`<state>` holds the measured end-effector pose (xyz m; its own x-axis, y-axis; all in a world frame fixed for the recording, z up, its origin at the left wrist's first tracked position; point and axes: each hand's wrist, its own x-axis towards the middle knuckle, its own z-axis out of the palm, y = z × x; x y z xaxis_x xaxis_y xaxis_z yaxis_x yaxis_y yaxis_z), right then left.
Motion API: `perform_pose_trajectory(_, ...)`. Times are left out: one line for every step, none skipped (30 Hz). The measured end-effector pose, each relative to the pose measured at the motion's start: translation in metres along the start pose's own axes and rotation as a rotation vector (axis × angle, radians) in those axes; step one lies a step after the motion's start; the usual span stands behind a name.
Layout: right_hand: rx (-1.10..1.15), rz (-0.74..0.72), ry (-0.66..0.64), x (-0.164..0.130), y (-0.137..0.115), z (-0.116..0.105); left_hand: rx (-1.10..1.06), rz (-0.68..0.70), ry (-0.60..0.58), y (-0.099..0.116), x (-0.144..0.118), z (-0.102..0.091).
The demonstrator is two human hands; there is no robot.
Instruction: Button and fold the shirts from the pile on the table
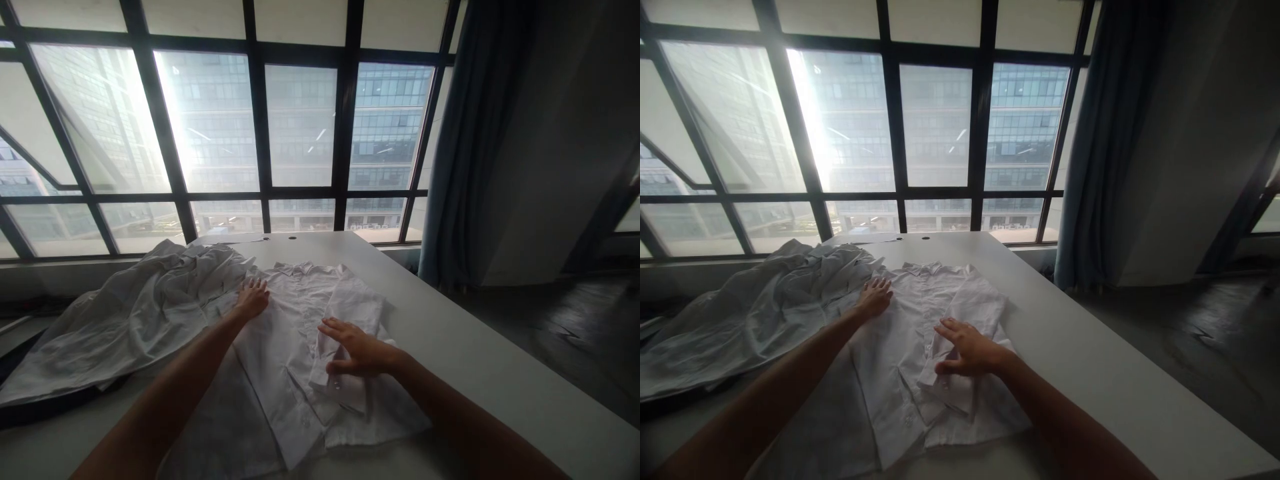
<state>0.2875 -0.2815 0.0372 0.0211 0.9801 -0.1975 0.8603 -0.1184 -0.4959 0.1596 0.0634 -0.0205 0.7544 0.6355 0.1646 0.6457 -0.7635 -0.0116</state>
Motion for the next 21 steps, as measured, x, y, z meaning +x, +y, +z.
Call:
perform_pose_trajectory(-0.034,0.017,-0.003,0.003,0.001,0.003,-0.027,-0.014,-0.049,0.005,-0.001,0.002)
perform_pose_trajectory(-0.058,0.032,-0.025,0.005,0.001,0.006,-0.054,-0.021,-0.098,0.008,-0.003,0.004)
perform_pose_trajectory(-0.073,0.045,-0.065,0.006,0.001,0.008,-0.074,-0.022,-0.134,0.010,-0.004,0.007)
perform_pose_trajectory(-0.080,0.058,-0.107,0.005,0.001,0.009,-0.087,-0.023,-0.148,0.011,-0.006,0.009)
perform_pose_trajectory(-0.083,0.071,-0.143,0.003,-0.001,0.008,-0.092,-0.024,-0.145,0.011,-0.006,0.011)
perform_pose_trajectory(-0.087,0.082,-0.173,0.001,-0.003,0.008,-0.095,-0.025,-0.137,0.010,-0.007,0.013)
perform_pose_trajectory(-0.092,0.088,-0.198,-0.002,-0.005,0.006,-0.098,-0.026,-0.132,0.009,-0.008,0.014)
perform_pose_trajectory(-0.096,0.087,-0.214,-0.005,-0.006,0.005,-0.101,-0.025,-0.129,0.008,-0.008,0.014)
perform_pose_trajectory(-0.095,0.078,-0.212,-0.007,-0.007,0.004,-0.106,-0.025,-0.130,0.008,-0.008,0.014)
perform_pose_trajectory(-0.090,0.068,-0.193,-0.007,-0.007,0.002,-0.112,-0.023,-0.137,0.008,-0.009,0.013)
perform_pose_trajectory(-0.085,0.059,-0.158,-0.006,-0.005,0.000,-0.118,-0.021,-0.143,0.008,-0.010,0.011)
perform_pose_trajectory(-0.084,0.056,-0.111,-0.003,-0.002,-0.002,-0.120,-0.019,-0.138,0.009,-0.011,0.009)
perform_pose_trajectory(-0.091,0.061,-0.059,0.002,0.003,-0.004,-0.116,-0.016,-0.123,0.011,-0.013,0.007)
perform_pose_trajectory(-0.107,0.076,-0.012,0.008,0.009,-0.007,-0.110,-0.008,-0.107,0.013,-0.016,0.005)
perform_pose_trajectory(-0.132,0.098,0.027,0.015,0.016,-0.010,-0.105,0.002,-0.101,0.015,-0.019,0.004)
perform_pose_trajectory(-0.166,0.124,0.061,0.024,0.023,-0.013,-0.103,0.013,-0.105,0.018,-0.022,0.003)
perform_pose_trajectory(-0.206,0.151,0.104,0.032,0.030,-0.016,-0.105,0.026,-0.120,0.020,-0.025,0.003)
perform_pose_trajectory(-0.248,0.181,0.158,0.041,0.038,-0.017,-0.110,0.040,-0.141,0.022,-0.028,0.003)
perform_pose_trajectory(-0.289,0.210,0.215,0.050,0.044,-0.017,-0.115,0.051,-0.160,0.023,-0.031,0.004)
perform_pose_trajectory(-0.324,0.238,0.264,0.058,0.051,-0.015,-0.116,0.058,-0.166,0.025,-0.033,0.004)
perform_pose_trajectory(-0.345,0.266,0.295,0.065,0.056,-0.012,-0.113,0.061,-0.162,0.025,-0.035,0.005)
